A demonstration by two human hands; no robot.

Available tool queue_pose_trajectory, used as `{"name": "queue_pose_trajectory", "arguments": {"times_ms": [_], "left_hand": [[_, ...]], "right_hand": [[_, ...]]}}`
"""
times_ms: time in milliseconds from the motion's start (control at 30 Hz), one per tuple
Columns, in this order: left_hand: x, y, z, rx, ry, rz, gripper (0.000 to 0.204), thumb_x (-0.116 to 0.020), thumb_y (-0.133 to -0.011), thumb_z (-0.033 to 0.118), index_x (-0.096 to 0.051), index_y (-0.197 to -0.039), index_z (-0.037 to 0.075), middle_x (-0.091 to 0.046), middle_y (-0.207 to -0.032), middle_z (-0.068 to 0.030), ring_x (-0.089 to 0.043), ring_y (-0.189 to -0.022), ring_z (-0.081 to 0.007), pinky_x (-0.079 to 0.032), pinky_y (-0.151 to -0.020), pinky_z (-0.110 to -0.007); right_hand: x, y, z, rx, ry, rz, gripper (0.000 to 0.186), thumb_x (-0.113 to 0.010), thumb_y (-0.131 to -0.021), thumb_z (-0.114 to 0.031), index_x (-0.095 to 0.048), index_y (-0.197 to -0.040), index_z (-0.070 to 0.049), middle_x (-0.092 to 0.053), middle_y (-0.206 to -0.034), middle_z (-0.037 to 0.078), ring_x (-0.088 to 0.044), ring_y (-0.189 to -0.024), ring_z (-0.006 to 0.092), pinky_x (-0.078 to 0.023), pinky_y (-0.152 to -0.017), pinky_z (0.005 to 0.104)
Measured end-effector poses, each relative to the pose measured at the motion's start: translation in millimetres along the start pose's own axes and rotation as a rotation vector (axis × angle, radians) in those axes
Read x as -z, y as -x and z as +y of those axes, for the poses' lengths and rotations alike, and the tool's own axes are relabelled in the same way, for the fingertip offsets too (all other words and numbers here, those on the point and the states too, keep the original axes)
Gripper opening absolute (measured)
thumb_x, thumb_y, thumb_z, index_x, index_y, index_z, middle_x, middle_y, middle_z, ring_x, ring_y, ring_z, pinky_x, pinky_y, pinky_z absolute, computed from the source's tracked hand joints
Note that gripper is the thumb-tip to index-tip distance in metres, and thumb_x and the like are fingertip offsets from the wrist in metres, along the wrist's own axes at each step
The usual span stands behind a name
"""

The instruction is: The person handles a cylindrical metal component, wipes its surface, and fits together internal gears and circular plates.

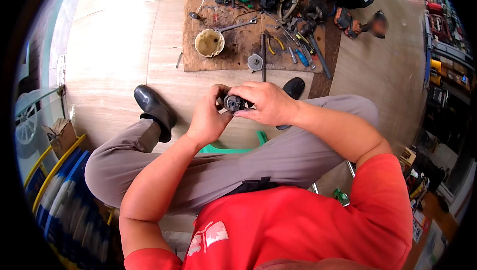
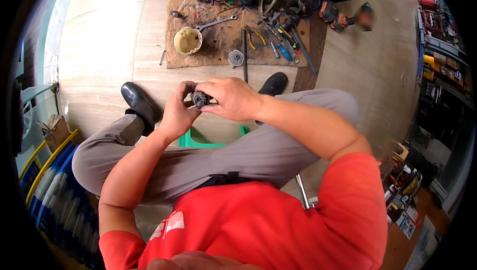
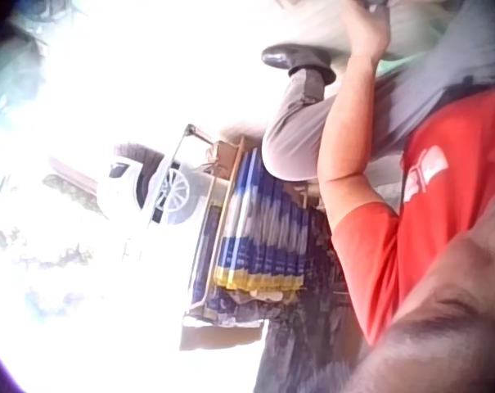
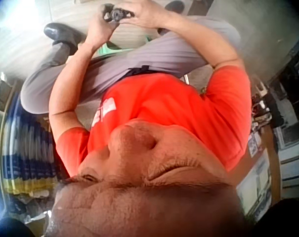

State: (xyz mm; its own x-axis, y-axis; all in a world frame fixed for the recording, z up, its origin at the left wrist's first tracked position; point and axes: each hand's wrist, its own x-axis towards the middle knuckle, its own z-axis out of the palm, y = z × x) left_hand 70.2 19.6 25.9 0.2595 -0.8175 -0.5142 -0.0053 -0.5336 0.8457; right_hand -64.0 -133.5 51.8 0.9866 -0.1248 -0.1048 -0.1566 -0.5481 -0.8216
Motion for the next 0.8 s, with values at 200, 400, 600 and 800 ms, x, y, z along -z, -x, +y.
{"name": "queue_pose_trajectory", "arguments": {"times_ms": [200,400,600,800], "left_hand": [[1,-2,-8,-0.065,0.094,-0.028,0.054,-0.07,-0.076,-0.007,-0.051,-0.126,0.001,-0.057,-0.125,-0.0115,-0.054,-0.122,-0.0237,-0.053,-0.094,-0.039],[0,-6,-25,-0.074,-0.052,-0.101,0.057,-0.074,-0.079,0.006,-0.05,-0.131,0.002,-0.061,-0.12,-0.0235,-0.06,-0.113,-0.0372,-0.051,-0.093,-0.041],[2,2,-5,-0.059,-0.076,-0.138,0.056,-0.073,-0.081,0.006,-0.049,-0.132,0.001,-0.063,-0.119,-0.024,-0.062,-0.11,-0.0376,-0.051,-0.092,-0.041],[1,12,8,-0.066,-0.022,-0.111,0.055,-0.068,-0.081,-0.001,-0.048,-0.132,0.001,-0.063,-0.119,-0.0226,-0.063,-0.11,-0.0353,-0.051,-0.092,-0.039]], "right_hand": [[8,-4,-4,0.052,0.09,-0.004,0.045,-0.081,-0.073,-0.017,-0.059,-0.111,-0.003,-0.063,-0.092,0.013,-0.063,-0.08,0.0344,-0.052,-0.067,0.0402],[13,-2,-11,0.076,0.13,0.009,0.044,-0.08,-0.074,-0.019,-0.058,-0.108,-0.002,-0.062,-0.091,0.013,-0.063,-0.079,0.0337,-0.051,-0.066,0.0396],[16,3,-25,0.05,0.074,0.069,0.044,-0.08,-0.073,-0.018,-0.058,-0.108,-0.002,-0.062,-0.093,0.014,-0.063,-0.081,0.0342,-0.051,-0.068,0.0394],[15,4,-46,0.079,0.133,0.089,0.045,-0.08,-0.073,-0.015,-0.058,-0.11,-0.002,-0.062,-0.094,0.015,-0.063,-0.082,0.035,-0.052,-0.069,0.0396]]}}
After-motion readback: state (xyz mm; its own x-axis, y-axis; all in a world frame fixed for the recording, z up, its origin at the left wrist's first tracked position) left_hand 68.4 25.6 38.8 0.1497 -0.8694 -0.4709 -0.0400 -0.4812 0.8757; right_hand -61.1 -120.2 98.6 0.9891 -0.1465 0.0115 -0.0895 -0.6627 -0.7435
